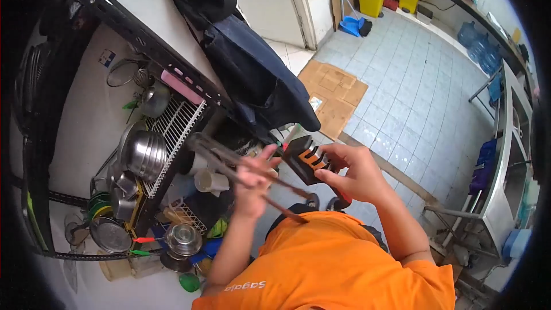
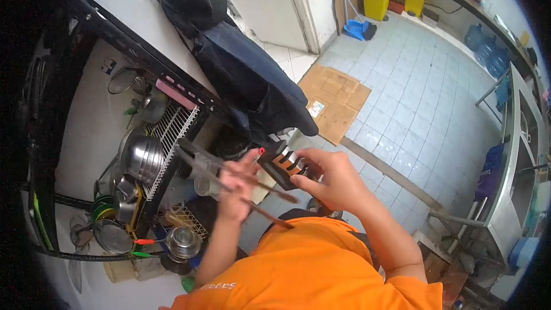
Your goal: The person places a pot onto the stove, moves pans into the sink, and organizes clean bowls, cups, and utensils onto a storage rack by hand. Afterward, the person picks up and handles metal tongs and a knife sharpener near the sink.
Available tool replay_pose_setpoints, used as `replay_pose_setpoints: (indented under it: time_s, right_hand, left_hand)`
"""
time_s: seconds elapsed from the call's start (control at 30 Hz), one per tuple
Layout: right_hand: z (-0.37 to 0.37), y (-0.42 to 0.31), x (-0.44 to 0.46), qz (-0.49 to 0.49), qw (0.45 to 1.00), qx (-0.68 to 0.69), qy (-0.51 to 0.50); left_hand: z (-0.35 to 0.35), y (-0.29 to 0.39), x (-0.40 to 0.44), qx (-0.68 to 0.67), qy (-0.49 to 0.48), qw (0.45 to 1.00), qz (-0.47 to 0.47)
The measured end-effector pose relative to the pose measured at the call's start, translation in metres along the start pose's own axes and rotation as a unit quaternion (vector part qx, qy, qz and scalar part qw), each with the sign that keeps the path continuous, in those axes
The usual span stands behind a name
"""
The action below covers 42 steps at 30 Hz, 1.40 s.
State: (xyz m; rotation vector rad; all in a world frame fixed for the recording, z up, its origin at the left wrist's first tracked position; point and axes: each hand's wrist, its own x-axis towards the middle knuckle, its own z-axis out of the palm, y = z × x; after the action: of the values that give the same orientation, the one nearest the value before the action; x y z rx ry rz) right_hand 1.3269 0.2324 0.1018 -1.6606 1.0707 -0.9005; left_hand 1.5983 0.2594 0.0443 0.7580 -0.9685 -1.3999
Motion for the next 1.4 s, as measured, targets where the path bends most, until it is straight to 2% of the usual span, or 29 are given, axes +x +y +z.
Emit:
replay_pose_setpoints:
  time_s: [0.07,0.13,0.17,0.2,0.33,0.4,0.43,0.57,0.67,0.73,0.87,0.93,1.0,1.17,1.23,1.27,1.33,1.4]
  right_hand:
    - [0.004,-0.01,0.002,-0.015,1.0,-0.027,0.002]
    - [0.005,-0.019,0.005,0.008,0.998,-0.053,-0.029]
    - [0.008,-0.014,0.005,-0.026,0.998,-0.058,0.001]
    - [0.009,-0.011,0.007,-0.019,0.998,-0.064,0.006]
    - [-0.001,0.0,0.012,0.025,0.998,0.017,0.052]
    - [-0.01,-0.003,0.014,0.19,0.951,0.234,0.062]
    - [-0.01,0.01,0.015,0.111,0.956,0.26,0.075]
    - [-0.032,0.007,0.007,0.134,0.927,0.337,0.095]
    - [-0.05,0.012,0.001,0.144,0.898,0.389,0.148]
    - [-0.067,0.015,-0.001,0.133,0.887,0.406,0.174]
    - [-0.111,0.023,-0.01,0.081,0.908,0.35,0.215]
    - [-0.138,0.033,-0.018,0.059,0.914,0.319,0.244]
    - [-0.17,0.043,-0.024,0.037,0.946,0.149,0.286]
    - [-0.261,0.045,-0.025,0.018,0.923,0.139,0.359]
    - [-0.303,0.048,-0.024,-0.01,0.938,-0.037,0.345]
    - [-0.323,0.054,-0.024,-0.008,0.936,-0.039,0.349]
    - [-0.355,0.072,-0.021,-0.01,0.902,-0.241,0.359]
    - [-0.382,0.097,-0.017,-0.007,0.895,-0.247,0.371]
  left_hand:
    - [0.015,-0.034,0.007,-0.073,-0.045,0.996,-0.014]
    - [0.033,-0.036,0.014,-0.118,-0.046,0.991,-0.045]
    - [0.032,-0.039,0.02,-0.125,-0.052,0.99,-0.05]
    - [0.029,-0.045,0.025,-0.142,-0.054,0.987,-0.052]
    - [0.035,-0.053,0.044,-0.184,-0.048,0.981,-0.051]
    - [0.043,-0.055,0.053,-0.218,-0.057,0.972,-0.071]
    - [0.045,-0.056,0.058,-0.244,-0.062,0.964,-0.088]
    - [0.048,-0.081,0.076,-0.284,-0.097,0.944,-0.134]
    - [0.059,-0.096,0.098,-0.308,-0.135,0.926,-0.172]
    - [0.071,-0.109,0.111,-0.377,-0.145,0.886,-0.227]
    - [0.113,-0.139,0.156,-0.37,-0.217,0.874,-0.229]
    - [0.14,-0.152,0.185,-0.349,-0.251,0.861,-0.271]
    - [0.178,-0.168,0.219,-0.384,-0.341,0.82,-0.255]
    - [0.283,-0.208,0.274,-0.373,-0.346,0.827,-0.24]
    - [0.326,-0.226,0.294,-0.358,-0.367,0.826,-0.234]
    - [0.344,-0.236,0.302,-0.36,-0.37,0.823,-0.236]
    - [0.372,-0.254,0.316,-0.309,-0.364,0.835,-0.275]
    - [0.406,-0.267,0.329,-0.322,-0.361,0.83,-0.278]
